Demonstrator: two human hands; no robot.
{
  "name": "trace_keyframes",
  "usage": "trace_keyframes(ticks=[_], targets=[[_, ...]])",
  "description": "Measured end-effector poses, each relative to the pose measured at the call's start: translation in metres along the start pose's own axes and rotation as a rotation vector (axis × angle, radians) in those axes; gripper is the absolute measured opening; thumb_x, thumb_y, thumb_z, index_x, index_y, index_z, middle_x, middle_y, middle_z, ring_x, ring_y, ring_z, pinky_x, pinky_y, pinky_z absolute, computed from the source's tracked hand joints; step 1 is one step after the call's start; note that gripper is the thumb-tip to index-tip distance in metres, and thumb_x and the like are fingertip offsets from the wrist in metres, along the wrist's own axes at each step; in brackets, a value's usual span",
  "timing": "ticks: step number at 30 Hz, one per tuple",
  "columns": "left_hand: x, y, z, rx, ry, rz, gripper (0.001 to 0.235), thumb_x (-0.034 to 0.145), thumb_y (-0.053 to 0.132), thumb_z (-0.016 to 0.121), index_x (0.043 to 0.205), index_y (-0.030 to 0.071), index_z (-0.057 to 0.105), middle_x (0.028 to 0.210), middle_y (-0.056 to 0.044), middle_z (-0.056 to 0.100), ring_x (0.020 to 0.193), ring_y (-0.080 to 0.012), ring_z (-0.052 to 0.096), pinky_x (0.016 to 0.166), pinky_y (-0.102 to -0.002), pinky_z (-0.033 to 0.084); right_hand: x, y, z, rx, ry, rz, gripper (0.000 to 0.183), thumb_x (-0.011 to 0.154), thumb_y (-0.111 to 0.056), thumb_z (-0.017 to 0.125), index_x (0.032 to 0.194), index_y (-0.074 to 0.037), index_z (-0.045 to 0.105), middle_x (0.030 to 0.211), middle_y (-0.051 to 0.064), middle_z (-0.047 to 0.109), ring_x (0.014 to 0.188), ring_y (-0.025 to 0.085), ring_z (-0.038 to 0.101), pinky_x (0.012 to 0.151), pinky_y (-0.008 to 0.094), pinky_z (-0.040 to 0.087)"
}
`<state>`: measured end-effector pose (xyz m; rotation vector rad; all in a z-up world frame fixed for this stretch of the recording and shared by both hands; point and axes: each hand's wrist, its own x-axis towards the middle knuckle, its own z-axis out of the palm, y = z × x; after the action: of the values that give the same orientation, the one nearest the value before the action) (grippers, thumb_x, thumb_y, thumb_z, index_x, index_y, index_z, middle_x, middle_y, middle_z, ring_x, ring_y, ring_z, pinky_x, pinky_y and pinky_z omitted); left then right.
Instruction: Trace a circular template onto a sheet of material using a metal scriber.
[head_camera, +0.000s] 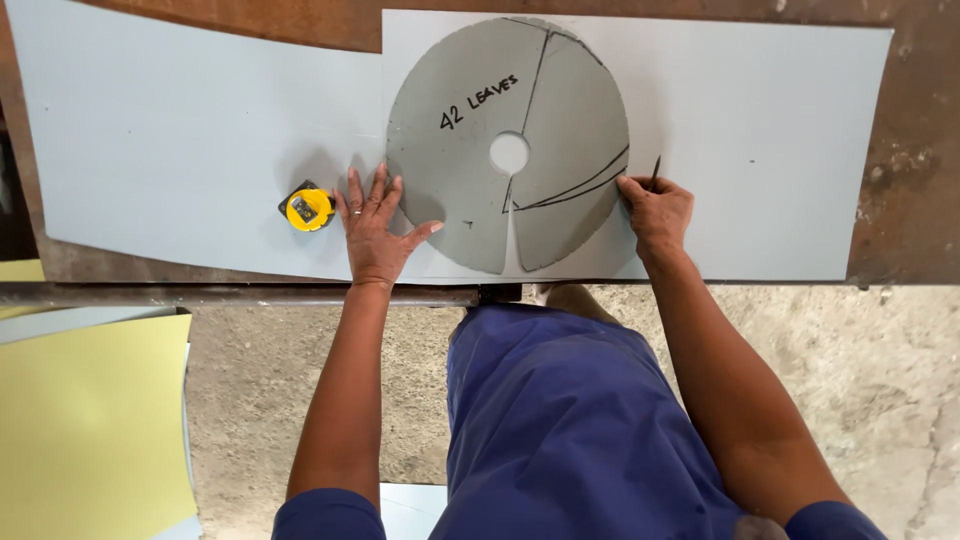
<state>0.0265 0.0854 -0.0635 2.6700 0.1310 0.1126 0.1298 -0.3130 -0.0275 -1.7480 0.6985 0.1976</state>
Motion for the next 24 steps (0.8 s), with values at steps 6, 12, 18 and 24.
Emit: trace_keyframes(ticks=[6,12,18,24], targets=[[0.002,0.001,-0.002,0.01,-0.003,-0.003,0.095,0.077,0.075,0.076,0.143,0.008,0.065,0.164,-0.002,0.045,0.159,-0.0331,0.014,0.128,-0.06,0.004,-0.007,-0.013,0.002,-0.069,0.016,-0.009,0.021,0.085,-0.016,0.085,0.095,0.002,0.078,0.083,0.006,0.075,0.07,0.01,0.066,0.066,0.023,0.056],[0.001,0.003,-0.003,0.003,-0.02,-0.023,0.096,0.076,0.076,0.075,0.144,0.009,0.064,0.164,-0.002,0.045,0.16,-0.0326,0.015,0.129,-0.06,0.005,-0.008,-0.013,0.001,-0.033,0.0,0.007,0.021,0.084,-0.016,0.085,0.094,0.001,0.078,0.083,0.006,0.075,0.071,0.01,0.067,0.067,0.023,0.057],[0.002,0.005,-0.005,0.008,-0.028,-0.033,0.098,0.076,0.077,0.074,0.145,0.009,0.063,0.164,-0.003,0.045,0.16,-0.0324,0.014,0.129,-0.059,0.004,-0.009,-0.016,0.001,-0.045,-0.011,0.003,0.02,0.085,-0.016,0.084,0.094,0.0,0.078,0.085,0.006,0.076,0.072,0.009,0.068,0.068,0.023,0.058],[0.002,0.002,-0.001,0.021,-0.028,-0.03,0.097,0.076,0.077,0.075,0.145,0.009,0.063,0.164,-0.002,0.045,0.159,-0.0324,0.013,0.128,-0.058,0.003,-0.007,-0.014,0.001,-0.061,-0.001,0.007,0.02,0.086,-0.016,0.084,0.095,0.0,0.078,0.084,0.006,0.075,0.071,0.01,0.067,0.066,0.023,0.057]])
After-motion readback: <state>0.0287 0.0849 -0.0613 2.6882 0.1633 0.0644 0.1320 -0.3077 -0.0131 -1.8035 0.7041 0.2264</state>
